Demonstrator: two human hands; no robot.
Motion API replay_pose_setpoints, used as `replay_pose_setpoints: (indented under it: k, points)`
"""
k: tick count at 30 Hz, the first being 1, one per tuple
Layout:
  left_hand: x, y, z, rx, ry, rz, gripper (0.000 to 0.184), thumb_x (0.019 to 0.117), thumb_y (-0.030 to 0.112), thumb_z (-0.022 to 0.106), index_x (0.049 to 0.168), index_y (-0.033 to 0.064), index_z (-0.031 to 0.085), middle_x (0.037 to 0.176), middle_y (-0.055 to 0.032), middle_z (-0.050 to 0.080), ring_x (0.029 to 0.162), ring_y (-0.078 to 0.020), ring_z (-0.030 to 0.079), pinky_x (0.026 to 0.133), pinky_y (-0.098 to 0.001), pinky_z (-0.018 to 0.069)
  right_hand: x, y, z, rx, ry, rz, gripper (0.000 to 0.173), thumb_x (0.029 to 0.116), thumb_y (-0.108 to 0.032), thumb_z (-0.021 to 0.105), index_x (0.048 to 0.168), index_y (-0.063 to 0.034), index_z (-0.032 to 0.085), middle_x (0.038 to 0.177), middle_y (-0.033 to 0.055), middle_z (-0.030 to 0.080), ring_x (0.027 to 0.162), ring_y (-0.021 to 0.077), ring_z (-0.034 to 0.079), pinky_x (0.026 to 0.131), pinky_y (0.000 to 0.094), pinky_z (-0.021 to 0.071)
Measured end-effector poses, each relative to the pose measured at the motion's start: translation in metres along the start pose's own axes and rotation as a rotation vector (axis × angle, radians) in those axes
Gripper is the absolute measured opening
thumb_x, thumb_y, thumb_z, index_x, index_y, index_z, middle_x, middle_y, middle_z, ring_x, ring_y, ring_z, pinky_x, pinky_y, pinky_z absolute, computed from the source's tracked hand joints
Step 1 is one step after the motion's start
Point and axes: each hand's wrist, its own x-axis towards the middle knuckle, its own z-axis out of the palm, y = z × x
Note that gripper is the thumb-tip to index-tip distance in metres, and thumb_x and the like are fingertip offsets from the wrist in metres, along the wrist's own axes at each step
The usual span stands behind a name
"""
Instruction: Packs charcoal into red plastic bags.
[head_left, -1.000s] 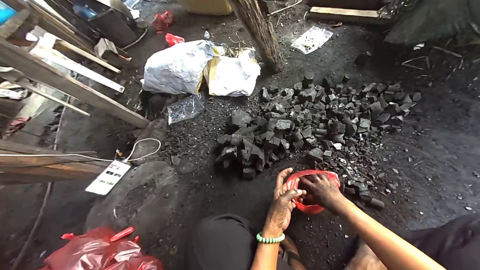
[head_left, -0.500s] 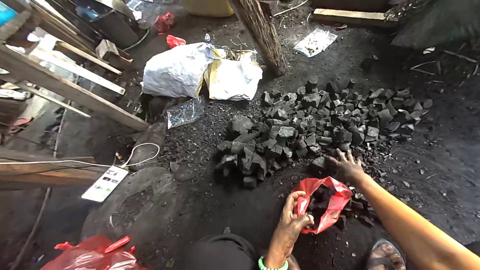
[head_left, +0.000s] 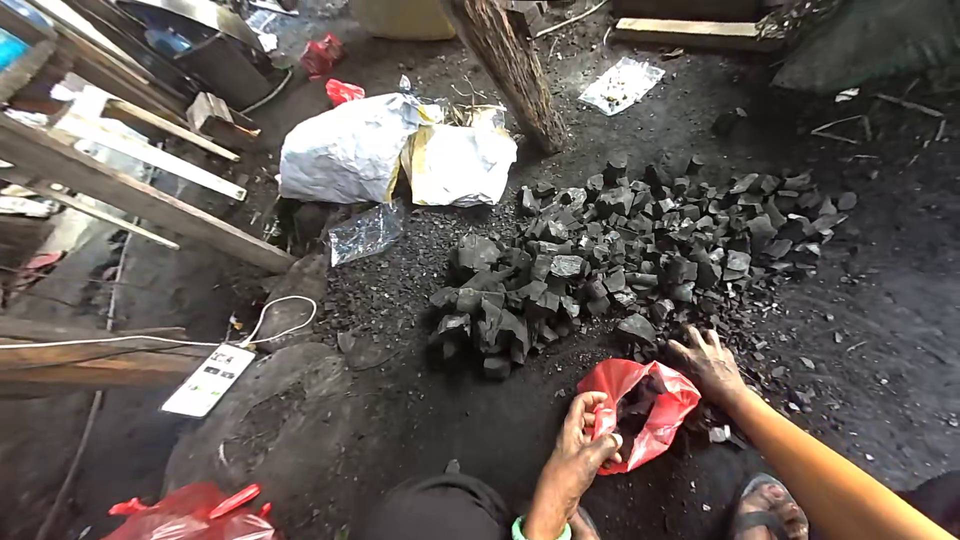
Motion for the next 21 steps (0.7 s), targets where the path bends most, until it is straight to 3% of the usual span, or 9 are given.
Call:
replay_pose_setpoints:
  k: [4, 6, 9, 12, 14, 16, 18, 19, 21]
  points:
    - [0.000, 0.001, 0.002, 0.062, 0.008, -0.040, 0.055, 0.0898, 0.004, 0.060, 0.141, -0.0022, 0.042, 0.102, -0.0106, 0.062, 0.074, -0.0126, 0.064, 0.066, -0.0270, 0.0562, 0.006, -0.006, 0.000, 0.022, -0.035, 0.127, 0.043, 0.0982, -0.031, 0.068, 0.141, -0.0286, 0.063, 0.156, 0.0204, 0.043, 0.141, 0.0495, 0.039, 0.093, 0.0666, 0.0486]
    - [0.000, 0.000, 0.002, 0.037, 0.013, -0.007, 0.055, 0.0882, 0.003, 0.060, 0.140, -0.0028, 0.043, 0.101, -0.0098, 0.063, 0.074, -0.0124, 0.065, 0.066, -0.0265, 0.0564, 0.010, -0.015, -0.001, 0.046, -0.050, 0.189, 0.042, 0.0976, -0.031, 0.069, 0.139, -0.0278, 0.064, 0.157, 0.0206, 0.042, 0.142, 0.0496, 0.037, 0.093, 0.0683, 0.0469]
    - [0.000, 0.002, 0.001, -0.035, 0.028, 0.084, 0.056, 0.0868, 0.002, 0.059, 0.140, -0.0046, 0.042, 0.101, -0.0085, 0.065, 0.074, -0.0112, 0.065, 0.065, -0.0253, 0.0560, 0.006, -0.018, 0.000, 0.076, -0.086, 0.125, 0.037, 0.0997, -0.021, 0.065, 0.137, -0.0214, 0.065, 0.154, 0.0258, 0.043, 0.140, 0.0542, 0.038, 0.095, 0.0718, 0.0440]
    - [0.002, 0.002, 0.000, -0.125, 0.050, 0.147, 0.055, 0.0864, 0.000, 0.057, 0.140, -0.0050, 0.042, 0.102, -0.0086, 0.066, 0.075, -0.0108, 0.066, 0.067, -0.0246, 0.0561, 0.005, 0.002, 0.005, 0.097, -0.104, 0.043, 0.040, 0.0963, -0.026, 0.070, 0.136, -0.0245, 0.066, 0.149, 0.0271, 0.047, 0.137, 0.0531, 0.041, 0.095, 0.0687, 0.0467]
    - [0.003, 0.001, 0.001, -0.175, 0.063, 0.155, 0.056, 0.0860, 0.000, 0.056, 0.140, -0.0053, 0.042, 0.102, -0.0097, 0.066, 0.077, -0.0126, 0.067, 0.071, -0.0266, 0.0574, 0.008, 0.018, 0.007, 0.204, -0.036, 0.034, 0.042, 0.0915, -0.025, 0.077, 0.132, -0.0195, 0.068, 0.142, 0.0298, 0.051, 0.130, 0.0536, 0.047, 0.099, 0.0681, 0.0461]
    - [0.005, 0.003, 0.003, -0.209, 0.073, 0.156, 0.055, 0.0861, -0.001, 0.056, 0.139, -0.0049, 0.042, 0.102, -0.0104, 0.065, 0.077, -0.0140, 0.067, 0.073, -0.0286, 0.0587, 0.010, 0.025, -0.006, 0.465, 0.051, 0.050, 0.041, 0.0902, -0.013, 0.077, 0.130, -0.0088, 0.068, 0.138, 0.0355, 0.051, 0.125, 0.0563, 0.049, 0.100, 0.0707, 0.0427]
    - [0.005, 0.004, 0.005, -0.240, 0.089, 0.149, 0.054, 0.0874, -0.002, 0.056, 0.139, -0.0032, 0.043, 0.105, -0.0119, 0.064, 0.075, -0.0157, 0.066, 0.073, -0.0302, 0.0588, 0.002, 0.020, -0.026, 0.805, 0.120, 0.077, 0.038, 0.0941, -0.003, 0.069, 0.132, -0.0038, 0.064, 0.131, 0.0311, 0.054, 0.116, 0.0464, 0.055, 0.093, 0.0631, 0.0480]
    - [0.005, 0.004, 0.005, -0.251, 0.096, 0.139, 0.054, 0.0882, -0.002, 0.055, 0.140, -0.0013, 0.042, 0.107, -0.0123, 0.064, 0.075, -0.0159, 0.065, 0.072, -0.0306, 0.0585, -0.006, 0.012, -0.039, 0.981, 0.131, 0.091, 0.036, 0.0979, -0.004, 0.064, 0.133, -0.0047, 0.060, 0.124, 0.0249, 0.058, 0.104, 0.0365, 0.060, 0.084, 0.0548, 0.0521]
    - [0.006, 0.005, 0.007, -0.268, 0.111, 0.128, 0.055, 0.0898, -0.002, 0.055, 0.143, 0.0028, 0.041, 0.111, -0.0132, 0.063, 0.074, -0.0156, 0.064, 0.068, -0.0289, 0.0570, -0.023, -0.010, -0.060, 1.324, 0.114, 0.063, 0.032, 0.1016, -0.008, 0.055, 0.134, -0.0121, 0.055, 0.092, 0.0076, 0.064, 0.067, 0.0147, 0.063, 0.060, 0.0337, 0.0565]
